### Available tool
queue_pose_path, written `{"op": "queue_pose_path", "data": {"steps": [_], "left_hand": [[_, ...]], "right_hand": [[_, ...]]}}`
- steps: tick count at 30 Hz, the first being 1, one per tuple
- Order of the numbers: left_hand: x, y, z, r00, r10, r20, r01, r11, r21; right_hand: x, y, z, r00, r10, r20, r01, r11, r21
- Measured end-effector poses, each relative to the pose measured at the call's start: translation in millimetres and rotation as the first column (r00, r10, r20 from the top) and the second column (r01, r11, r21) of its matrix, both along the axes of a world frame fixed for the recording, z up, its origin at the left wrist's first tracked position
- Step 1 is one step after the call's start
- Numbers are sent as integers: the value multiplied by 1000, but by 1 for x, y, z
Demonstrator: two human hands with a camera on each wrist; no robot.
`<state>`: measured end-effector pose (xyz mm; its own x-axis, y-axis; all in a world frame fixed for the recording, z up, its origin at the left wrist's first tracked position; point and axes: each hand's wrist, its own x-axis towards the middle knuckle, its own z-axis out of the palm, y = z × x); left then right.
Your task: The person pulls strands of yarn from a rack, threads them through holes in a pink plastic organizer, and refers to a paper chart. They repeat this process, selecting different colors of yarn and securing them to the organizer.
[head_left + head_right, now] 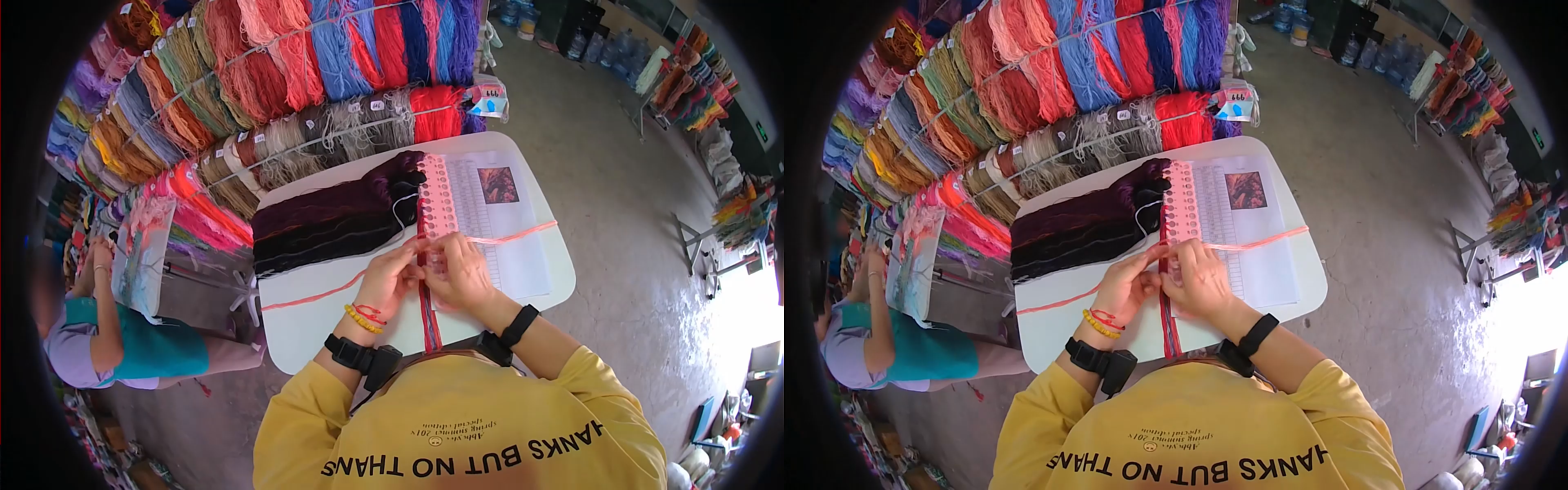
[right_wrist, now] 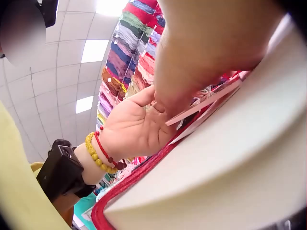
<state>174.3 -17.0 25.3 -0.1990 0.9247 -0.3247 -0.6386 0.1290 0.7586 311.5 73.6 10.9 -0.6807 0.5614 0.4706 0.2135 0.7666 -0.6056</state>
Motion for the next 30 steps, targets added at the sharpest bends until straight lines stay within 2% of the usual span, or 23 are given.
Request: {"op": "queue_pose_path", "data": {"steps": [2,4,6,7,8,9,10,11,12,13,15,17,18,19,20,21,23,26,28,30], "left_hand": [[-6,-5,-4,994,109,7,-109,992,-58],[-15,-9,-4,961,271,57,-263,956,-127],[-49,-25,-29,895,363,260,-360,931,-60],[-62,-32,-14,835,482,266,-483,873,-64],[-90,-48,-7,825,482,296,-515,856,40],[-124,-64,-9,773,574,272,-611,788,72],[-147,-81,4,681,724,109,-732,678,74],[-175,-99,4,481,845,-234,-848,516,119],[-208,-117,0,179,818,-546,-947,293,128],[-209,-124,12,-308,462,-832,-802,344,488],[-197,-117,16,-350,390,-852,-655,548,520],[-130,-88,41,-401,321,-858,-489,717,497],[-97,-70,38,125,345,-930,-448,856,257],[-72,-51,16,343,280,-897,-276,943,188],[-34,-35,15,609,91,-788,-188,982,-33],[-14,-22,5,745,-39,-666,-7,998,-67],[10,-1,-7,831,-155,-535,111,987,-113],[10,6,-25,861,-12,-509,-2,1000,-28],[9,3,-21,854,-72,-515,17,994,-111],[9,0,-14,836,-116,-537,30,986,-166]], "right_hand": [[-1,-3,5,993,-112,40,105,984,144],[-1,-2,4,989,-117,91,108,990,95],[-1,-2,3,986,-117,118,111,992,60],[-1,-2,3,986,-116,121,110,993,50],[0,-1,2,986,-115,125,111,993,38],[0,-1,1,989,-104,109,101,994,31],[1,0,1,991,-93,93,91,996,25],[1,1,0,994,-82,75,81,997,18],[2,1,0,996,-70,53,70,998,3],[2,2,-1,998,-59,30,60,998,-11],[2,4,-4,999,-42,-30,42,999,-24],[3,6,-8,995,-12,-95,10,1000,-20],[3,7,-8,995,0,-102,-1,1000,-2],[1,6,-8,994,15,-112,-14,1000,16],[-1,5,-8,992,32,-123,-28,999,35],[-3,4,-9,990,53,-129,-48,998,42],[-3,3,-11,986,90,-138,-82,995,58],[11,1,6,975,213,-54,-213,977,7],[25,10,14,989,95,113,-101,994,48],[41,19,17,953,-37,302,14,997,77]]}}
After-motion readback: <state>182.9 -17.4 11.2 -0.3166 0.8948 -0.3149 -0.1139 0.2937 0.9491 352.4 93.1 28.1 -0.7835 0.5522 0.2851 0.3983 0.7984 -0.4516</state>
